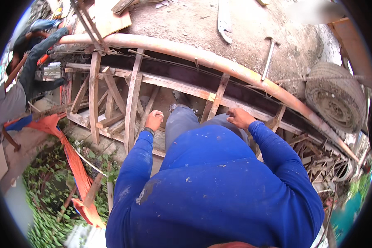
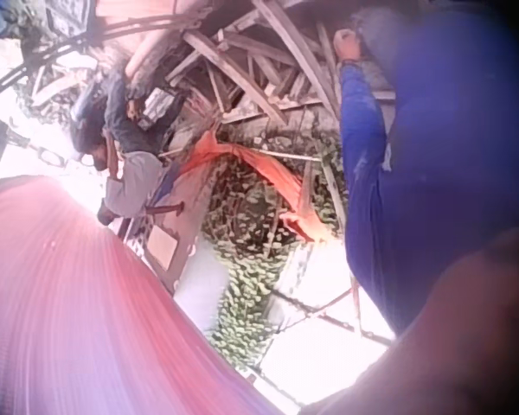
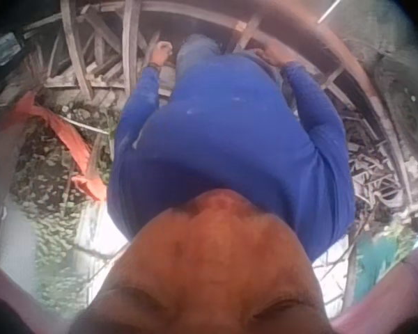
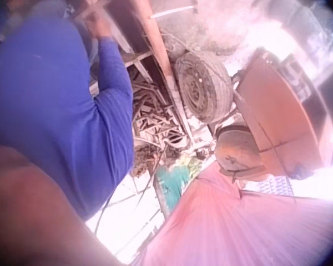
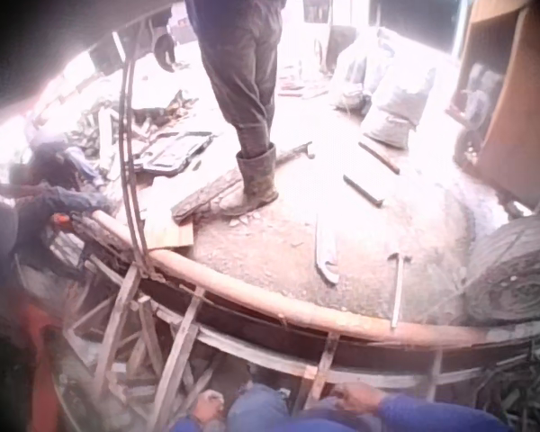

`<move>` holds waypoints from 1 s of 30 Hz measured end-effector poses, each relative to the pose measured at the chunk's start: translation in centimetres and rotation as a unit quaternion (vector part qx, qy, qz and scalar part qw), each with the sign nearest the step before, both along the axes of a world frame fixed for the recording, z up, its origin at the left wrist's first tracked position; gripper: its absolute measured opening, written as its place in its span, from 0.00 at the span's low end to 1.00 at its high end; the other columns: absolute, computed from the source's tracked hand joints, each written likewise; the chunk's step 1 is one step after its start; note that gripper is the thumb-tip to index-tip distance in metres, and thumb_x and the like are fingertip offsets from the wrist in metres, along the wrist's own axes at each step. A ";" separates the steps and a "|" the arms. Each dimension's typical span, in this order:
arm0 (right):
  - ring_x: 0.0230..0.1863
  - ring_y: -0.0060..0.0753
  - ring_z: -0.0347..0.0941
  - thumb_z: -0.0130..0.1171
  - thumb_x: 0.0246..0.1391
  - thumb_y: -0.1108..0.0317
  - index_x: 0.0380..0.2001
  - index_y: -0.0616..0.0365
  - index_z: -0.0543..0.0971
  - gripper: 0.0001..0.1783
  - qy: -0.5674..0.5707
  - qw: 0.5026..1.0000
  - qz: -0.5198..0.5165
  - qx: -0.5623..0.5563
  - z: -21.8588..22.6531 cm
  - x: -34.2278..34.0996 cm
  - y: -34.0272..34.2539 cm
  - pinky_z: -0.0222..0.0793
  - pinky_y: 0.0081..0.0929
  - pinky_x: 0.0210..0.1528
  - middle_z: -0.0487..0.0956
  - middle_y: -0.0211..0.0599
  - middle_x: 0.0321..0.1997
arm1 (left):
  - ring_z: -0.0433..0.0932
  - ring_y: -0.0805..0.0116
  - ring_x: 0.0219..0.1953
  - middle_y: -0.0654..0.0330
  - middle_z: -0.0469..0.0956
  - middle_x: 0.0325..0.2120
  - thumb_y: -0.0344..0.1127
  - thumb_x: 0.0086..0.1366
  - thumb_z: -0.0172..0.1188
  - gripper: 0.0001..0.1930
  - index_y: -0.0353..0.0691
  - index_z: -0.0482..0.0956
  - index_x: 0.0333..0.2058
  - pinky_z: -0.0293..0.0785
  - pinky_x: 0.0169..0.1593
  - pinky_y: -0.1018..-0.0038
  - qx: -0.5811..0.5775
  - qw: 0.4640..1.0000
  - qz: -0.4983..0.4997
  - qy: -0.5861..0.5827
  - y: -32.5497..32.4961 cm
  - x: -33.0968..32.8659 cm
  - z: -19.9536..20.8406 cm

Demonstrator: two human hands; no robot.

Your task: The person uses a hand saw to cut a wooden plank, then positions and secures it within a wooden frame using a hammer and nails. The person repeatedly adjusts the plank and hammers nails to fasten it in place.

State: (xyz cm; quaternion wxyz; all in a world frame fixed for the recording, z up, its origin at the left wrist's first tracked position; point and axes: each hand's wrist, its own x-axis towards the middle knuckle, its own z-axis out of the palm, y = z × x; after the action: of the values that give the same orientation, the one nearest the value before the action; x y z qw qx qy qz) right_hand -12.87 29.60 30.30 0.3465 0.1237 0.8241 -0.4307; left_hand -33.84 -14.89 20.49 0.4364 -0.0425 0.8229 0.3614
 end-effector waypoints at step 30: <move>0.52 0.56 0.82 0.63 0.58 0.60 0.48 0.65 0.83 0.21 -0.142 0.901 -0.408 0.036 -0.6 24.0 -9.9 0.76 0.43 0.57 0.85 0.54 0.49 | 0.82 0.57 0.55 0.54 0.80 0.55 0.39 0.75 0.56 0.17 0.39 0.77 0.57 0.80 0.54 0.60 -0.002 0.974 0.091 -0.210 20.0 -1.7 -12.8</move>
State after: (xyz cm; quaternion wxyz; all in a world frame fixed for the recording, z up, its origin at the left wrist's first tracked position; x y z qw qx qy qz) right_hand 11.08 19.72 29.68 0.2488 0.5216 0.6586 -0.4820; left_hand -35.53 5.14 7.68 0.5645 -0.1930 0.7065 0.3807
